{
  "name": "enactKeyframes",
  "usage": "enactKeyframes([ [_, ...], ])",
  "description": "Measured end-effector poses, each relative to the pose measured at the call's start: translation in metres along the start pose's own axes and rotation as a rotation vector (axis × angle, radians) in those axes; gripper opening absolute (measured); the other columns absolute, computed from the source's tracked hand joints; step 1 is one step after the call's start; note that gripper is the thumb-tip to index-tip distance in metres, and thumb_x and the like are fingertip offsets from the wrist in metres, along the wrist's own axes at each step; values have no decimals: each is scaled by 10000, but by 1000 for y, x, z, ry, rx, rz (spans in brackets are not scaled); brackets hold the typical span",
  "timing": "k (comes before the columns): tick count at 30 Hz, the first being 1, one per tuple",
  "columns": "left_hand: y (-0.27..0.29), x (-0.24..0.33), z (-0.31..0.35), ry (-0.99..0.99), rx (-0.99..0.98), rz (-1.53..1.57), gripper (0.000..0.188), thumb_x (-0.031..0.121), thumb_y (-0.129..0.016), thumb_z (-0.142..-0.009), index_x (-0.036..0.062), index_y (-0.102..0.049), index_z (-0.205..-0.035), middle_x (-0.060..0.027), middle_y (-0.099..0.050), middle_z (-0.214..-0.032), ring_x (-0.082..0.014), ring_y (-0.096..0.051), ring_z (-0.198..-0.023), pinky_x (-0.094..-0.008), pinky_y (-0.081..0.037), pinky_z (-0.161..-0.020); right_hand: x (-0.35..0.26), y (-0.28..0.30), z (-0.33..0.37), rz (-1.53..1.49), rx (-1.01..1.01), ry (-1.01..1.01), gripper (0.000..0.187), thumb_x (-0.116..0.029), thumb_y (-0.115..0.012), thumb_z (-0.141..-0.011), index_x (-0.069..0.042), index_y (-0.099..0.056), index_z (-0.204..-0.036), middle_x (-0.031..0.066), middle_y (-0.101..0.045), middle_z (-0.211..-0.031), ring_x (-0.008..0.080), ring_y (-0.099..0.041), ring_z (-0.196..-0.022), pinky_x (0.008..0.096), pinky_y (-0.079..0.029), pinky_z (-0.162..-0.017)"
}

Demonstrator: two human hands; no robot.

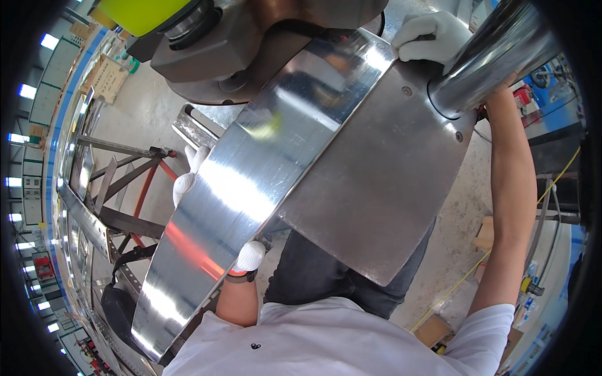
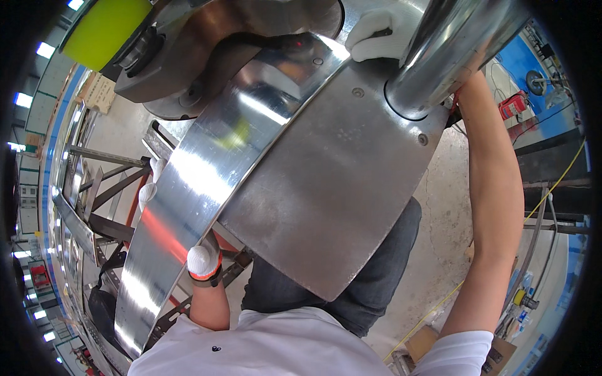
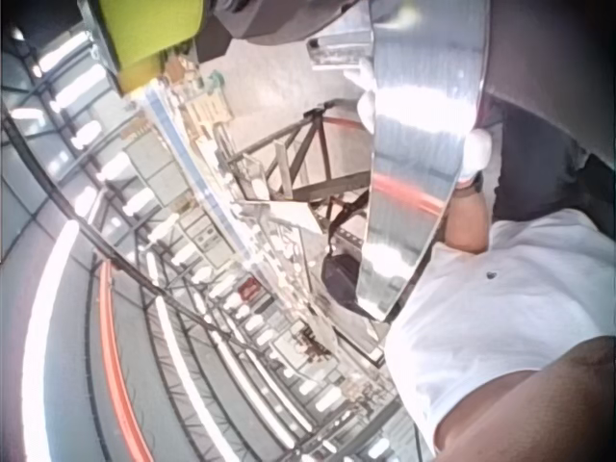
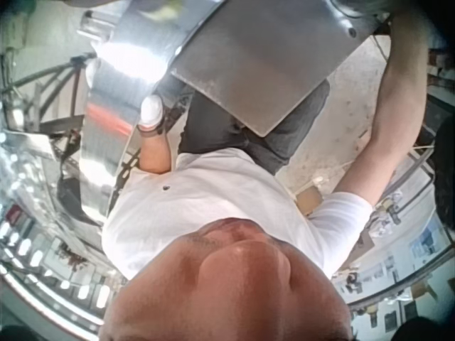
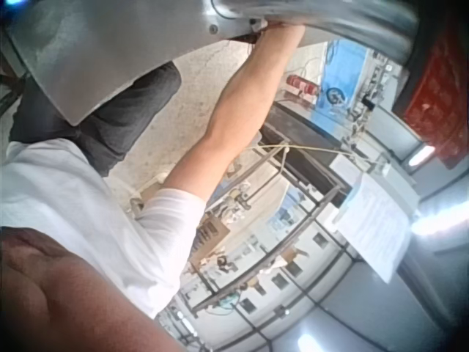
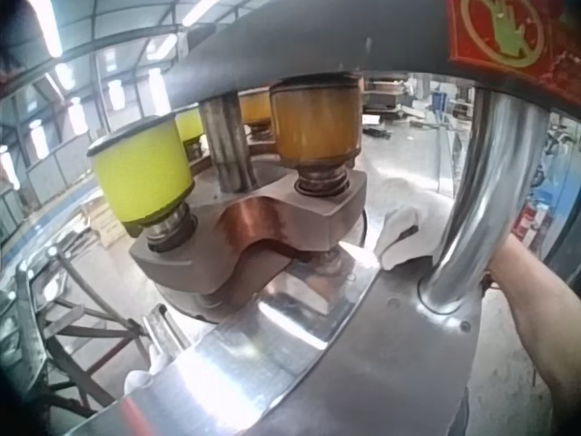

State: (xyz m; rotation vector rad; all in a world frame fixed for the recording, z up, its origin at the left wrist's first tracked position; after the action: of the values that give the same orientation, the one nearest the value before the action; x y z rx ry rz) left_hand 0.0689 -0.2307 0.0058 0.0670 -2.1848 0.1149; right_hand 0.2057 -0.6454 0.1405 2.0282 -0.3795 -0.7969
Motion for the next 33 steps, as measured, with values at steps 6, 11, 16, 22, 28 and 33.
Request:
enactKeyframes([
  [6, 17, 4, 0, -71, 20, -113, 1205, 827, -842, -775, 153, -374, -1657, -267, -385, -1736, -465, -392, -1605, -661, -350, -1310, 21, -25, -28, -61, -87, -156, 96, -77, -832, -915, -13, -862, -980, 60, -789, -922, 158, -718, -877, 301, -558, -837],
  [11, -1, 3, -8, -114, -82, -14, 981, 667, -791, -926, 153, -372, -1648, -279, -365, -1752, -468, -408, -1596, -645, -415, -1282, -23, 4, -8, -11, -77, -466, 128, -100, -831, -895, -28, -868, -994, 71, -808, -947, 169, -740, -907, 305, -570, -857],
  [16, 10, -5, -6, -96, -124, -64, 872, 578, -730, -1010, 170, -330, -1669, -289, -338, -1766, -458, -402, -1604, -621, -442, -1275, -39, 6, -13, -4, -58, -639, 162, -122, -829, -875, -43, -875, -1009, 83, -828, -973, 179, -763, -936, 309, -582, -877],
  [22, 17, -6, -3, -92, -110, -83, 968, 669, -723, -981, 191, -287, -1701, -290, -275, -1794, -467, -359, -1629, -633, -423, -1290, -40, 0, -28, -9, -53, -689, 171, -121, -825, -882, -43, -877, -1024, 77, -833, -981, 174, -766, -939, 309, -587, -874],
  [28, 1, -8, -8, -108, -155, -23, 1093, 770, -776, -880, 200, -311, -1688, -296, -275, -1791, -478, -361, -1624, -649, -422, -1285, -35, 17, 3, 0, -22, -695, 165, -140, -847, -884, -44, -875, -1016, 86, -827, -975, 186, -762, -930, 324, -587, -867],
  [33, 9, -1, -6, -85, -113, 6, 1010, 663, -822, -892, 196, -350, -1654, -295, -307, -1778, -476, -382, -1612, -652, -434, -1276, 16, 1, -7, 36, -121, -202, 96, -66, -838, -927, -10, -862, -1001, 61, -767, -912, 147, -713, -854, 299, -551, -817],
])
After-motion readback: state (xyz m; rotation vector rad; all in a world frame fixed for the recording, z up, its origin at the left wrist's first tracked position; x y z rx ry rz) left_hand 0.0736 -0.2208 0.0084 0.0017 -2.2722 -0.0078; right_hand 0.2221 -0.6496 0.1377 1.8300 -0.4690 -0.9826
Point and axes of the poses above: each hand's wrist, its own z-axis away from the middle knuckle, its own y-axis out of the back of the hand, x = y × z, the point moved 3 cm from there along -z, towards the middle knuckle
